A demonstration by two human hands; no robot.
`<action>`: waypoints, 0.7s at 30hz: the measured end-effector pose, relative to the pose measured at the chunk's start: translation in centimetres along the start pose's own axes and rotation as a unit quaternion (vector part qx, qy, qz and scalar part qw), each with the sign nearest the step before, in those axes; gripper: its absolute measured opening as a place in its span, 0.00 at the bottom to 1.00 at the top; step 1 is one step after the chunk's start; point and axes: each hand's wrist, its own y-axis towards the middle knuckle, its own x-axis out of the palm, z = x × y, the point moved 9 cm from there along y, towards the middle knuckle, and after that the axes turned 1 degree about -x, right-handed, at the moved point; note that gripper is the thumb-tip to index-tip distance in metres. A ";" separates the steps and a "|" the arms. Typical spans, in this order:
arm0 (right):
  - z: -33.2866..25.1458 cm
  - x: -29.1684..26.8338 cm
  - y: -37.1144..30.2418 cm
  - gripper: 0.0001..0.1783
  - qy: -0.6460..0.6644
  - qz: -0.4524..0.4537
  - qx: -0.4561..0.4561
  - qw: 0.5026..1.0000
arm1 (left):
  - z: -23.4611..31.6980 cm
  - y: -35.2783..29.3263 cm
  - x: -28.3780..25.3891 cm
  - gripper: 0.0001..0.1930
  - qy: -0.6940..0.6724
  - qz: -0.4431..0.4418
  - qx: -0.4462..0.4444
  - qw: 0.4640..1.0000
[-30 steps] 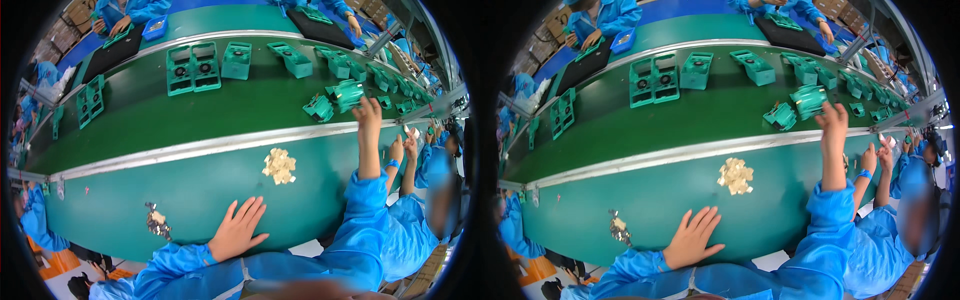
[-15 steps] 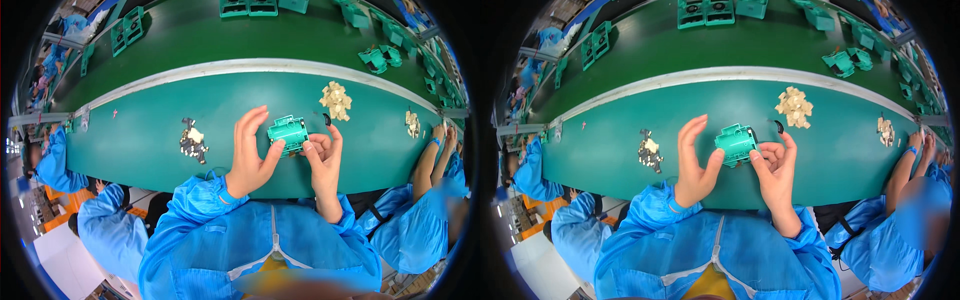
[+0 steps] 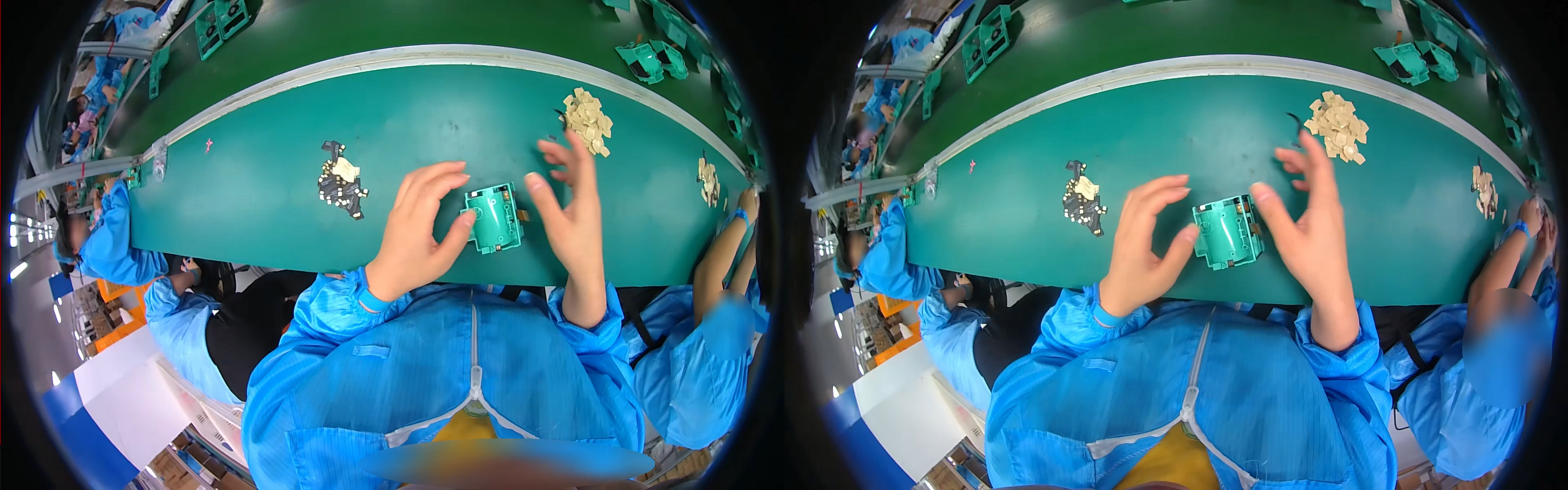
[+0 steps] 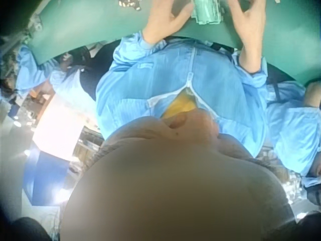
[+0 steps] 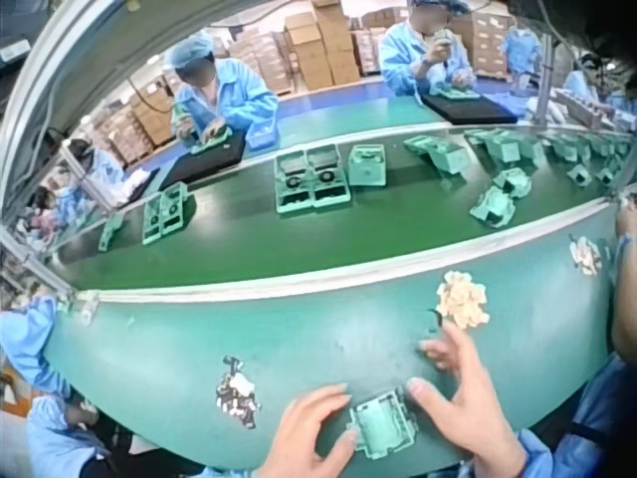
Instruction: The person assembles components into a green plastic electronics housing by hand, inserting a circuit board, connectors, screws, and small metal components.
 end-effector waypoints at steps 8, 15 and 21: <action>1.7 -0.1 -7.1 0.36 0.099 -0.050 0.135 0.985 | -0.4 -1.3 3.1 0.43 0.005 -0.195 -0.007 0.981; 1.0 1.9 -5.9 0.36 0.262 -0.071 0.118 0.955 | 0.4 -3.6 2.4 0.54 0.085 -0.160 -0.051 0.982; 2.0 -0.4 -3.5 0.27 0.240 0.034 0.023 0.970 | 1.7 -2.5 0.9 0.57 0.153 -0.057 -0.030 0.986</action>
